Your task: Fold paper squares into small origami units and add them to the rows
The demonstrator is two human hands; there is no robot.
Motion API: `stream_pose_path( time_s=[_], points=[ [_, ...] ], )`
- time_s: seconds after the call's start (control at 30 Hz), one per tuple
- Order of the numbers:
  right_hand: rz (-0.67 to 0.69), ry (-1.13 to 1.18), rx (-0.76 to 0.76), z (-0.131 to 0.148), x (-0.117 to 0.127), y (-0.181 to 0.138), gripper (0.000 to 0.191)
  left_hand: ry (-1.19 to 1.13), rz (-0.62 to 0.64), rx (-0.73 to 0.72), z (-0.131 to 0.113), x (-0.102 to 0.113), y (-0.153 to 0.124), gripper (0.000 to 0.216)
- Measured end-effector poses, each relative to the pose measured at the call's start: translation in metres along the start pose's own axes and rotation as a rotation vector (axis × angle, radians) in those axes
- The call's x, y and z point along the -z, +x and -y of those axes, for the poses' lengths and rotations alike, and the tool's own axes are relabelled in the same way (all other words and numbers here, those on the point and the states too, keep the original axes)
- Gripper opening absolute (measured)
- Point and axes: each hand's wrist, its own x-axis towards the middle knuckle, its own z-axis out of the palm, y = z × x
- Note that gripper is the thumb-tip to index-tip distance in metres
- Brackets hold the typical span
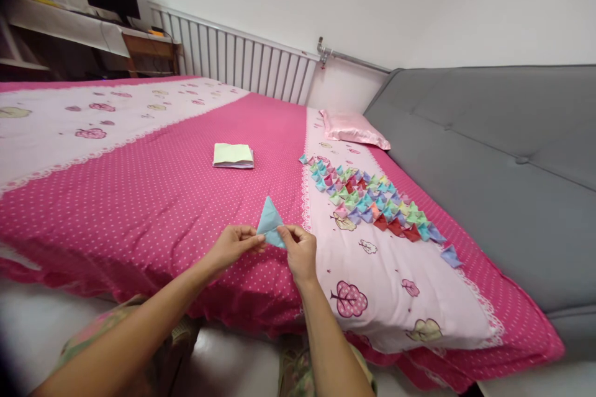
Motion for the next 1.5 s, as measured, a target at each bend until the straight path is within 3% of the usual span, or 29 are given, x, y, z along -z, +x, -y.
stream_pose_path(
  time_s=[0.27, 0.47, 0.7, 0.87, 1.1, 1.5],
  points=[
    [0.009, -0.009, 0.026, 0.0, 0.0, 0.0, 0.025, -0.02, 0.036, 0.039, -0.005, -0.001, -0.003, 0.023],
    [0.085, 0.018, -0.054, 0.004, -0.003, -0.002, 0.033, -0.133, -0.036, 0.081, -0.005, 0.002, -0.004, 0.027],
    [-0.01, 0.216, -0.131, 0.0, -0.013, -0.006, 0.032, -0.176, -0.054, 0.074, -0.003, 0.001, -0.003, 0.025],
    [-0.006, 0.281, -0.141, 0.0, -0.016, -0.007, 0.028, -0.195, -0.043, 0.084, -0.003, 0.001, -0.003, 0.024],
    [-0.038, 0.218, -0.115, 0.003, -0.01, -0.004, 0.023, -0.214, -0.039, 0.103, -0.004, -0.003, -0.003, 0.03],
    [-0.077, 0.286, -0.142, 0.005, 0.009, 0.004, 0.035, -0.227, -0.062, 0.136, -0.001, 0.001, 0.002, 0.025]
  ],
)
